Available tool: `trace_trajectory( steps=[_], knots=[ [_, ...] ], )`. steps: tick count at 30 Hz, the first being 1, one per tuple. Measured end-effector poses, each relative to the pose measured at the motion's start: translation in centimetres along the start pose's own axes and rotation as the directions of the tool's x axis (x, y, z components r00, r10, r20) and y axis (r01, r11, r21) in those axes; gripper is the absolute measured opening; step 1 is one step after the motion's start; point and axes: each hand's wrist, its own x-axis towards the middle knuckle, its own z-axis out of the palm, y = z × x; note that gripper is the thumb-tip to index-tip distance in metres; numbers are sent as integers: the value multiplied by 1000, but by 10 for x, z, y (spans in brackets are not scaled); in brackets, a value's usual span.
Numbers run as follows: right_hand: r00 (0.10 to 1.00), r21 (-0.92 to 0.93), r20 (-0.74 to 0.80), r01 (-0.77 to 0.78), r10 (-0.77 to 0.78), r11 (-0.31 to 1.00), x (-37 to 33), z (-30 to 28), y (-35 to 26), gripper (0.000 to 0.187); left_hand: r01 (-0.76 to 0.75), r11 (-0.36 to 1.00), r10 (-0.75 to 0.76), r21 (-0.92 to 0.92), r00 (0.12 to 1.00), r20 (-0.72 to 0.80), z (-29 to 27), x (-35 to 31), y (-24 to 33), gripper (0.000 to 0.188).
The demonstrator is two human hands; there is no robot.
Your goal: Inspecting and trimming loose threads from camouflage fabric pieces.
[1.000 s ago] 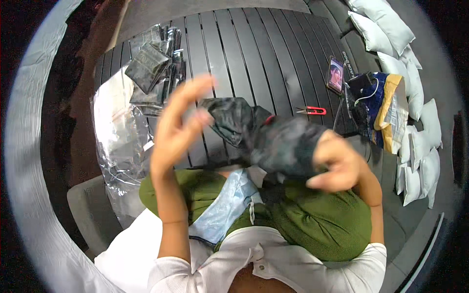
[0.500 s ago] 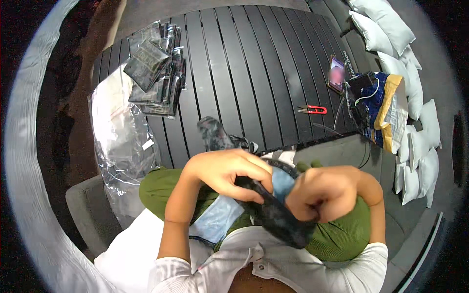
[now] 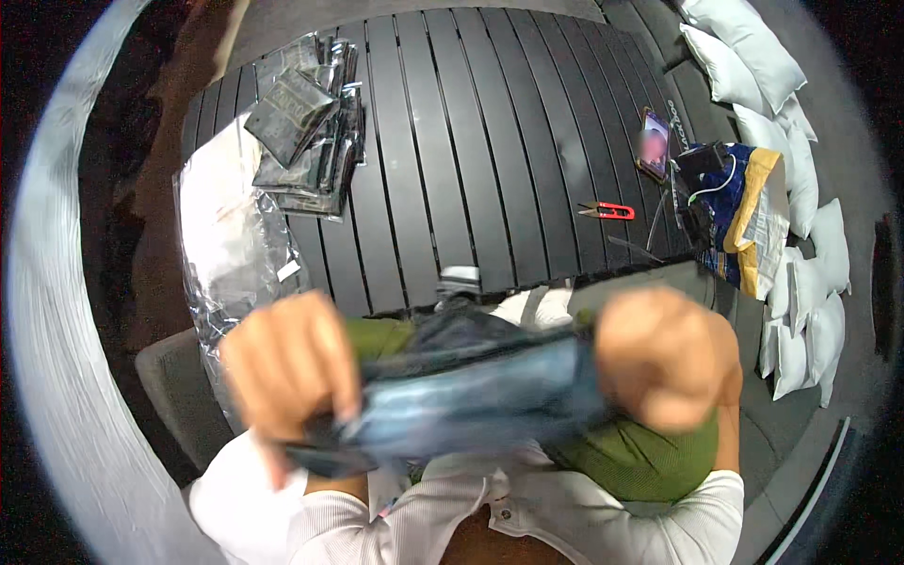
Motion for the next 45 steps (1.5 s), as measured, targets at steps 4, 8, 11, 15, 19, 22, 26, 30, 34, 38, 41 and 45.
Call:
trace_trajectory(
  steps=[4,8,11,15,19,22,26,30,34,38,41,45],
  knots=[
    [804,-176,-527,-421,276,890,11,3,53,54,160,972,-149,172,986,-74,19,12,48,30],
    [766,-30,-143,-636,627,771,-29,38,131,94,670,627,-60,398,551,-833,58,-26,0,37],
    [789,-136,87,-595,608,792,-33,70,158,103,734,642,176,223,141,-974,81,-3,-19,44],
    [709,-10,-81,-704,701,710,-47,78,194,92,848,524,208,79,-37,-978,85,-70,-24,71],
    [650,109,-327,-695,686,711,-55,78,201,39,867,462,344,186,18,-939,77,-56,-19,67],
    [505,703,-262,-484,822,521,-40,66,187,19,877,415,436,242,42,-899,73,-59,-15,64],
    [698,989,-103,-4,709,148,-44,57,178,27,880,350,535,320,93,-840,63,-56,-19,59],
    [688,875,306,-476,658,91,-36,81,170,80,873,287,621,395,144,-770,50,-51,-23,55],
    [590,687,364,-693,721,219,-30,77,169,91,865,197,706,460,200,-679,39,-45,-24,51],
    [659,691,260,-637,706,340,-29,76,177,83,849,117,773,516,248,-584,27,-35,-26,47],
    [700,684,278,-625,658,376,-32,78,182,48,836,39,818,547,288,-497,21,-28,-22,45],
    [476,674,177,-696,861,246,-42,57,188,29,818,-84,871,569,338,-357,19,-23,-11,41]
  ],
)
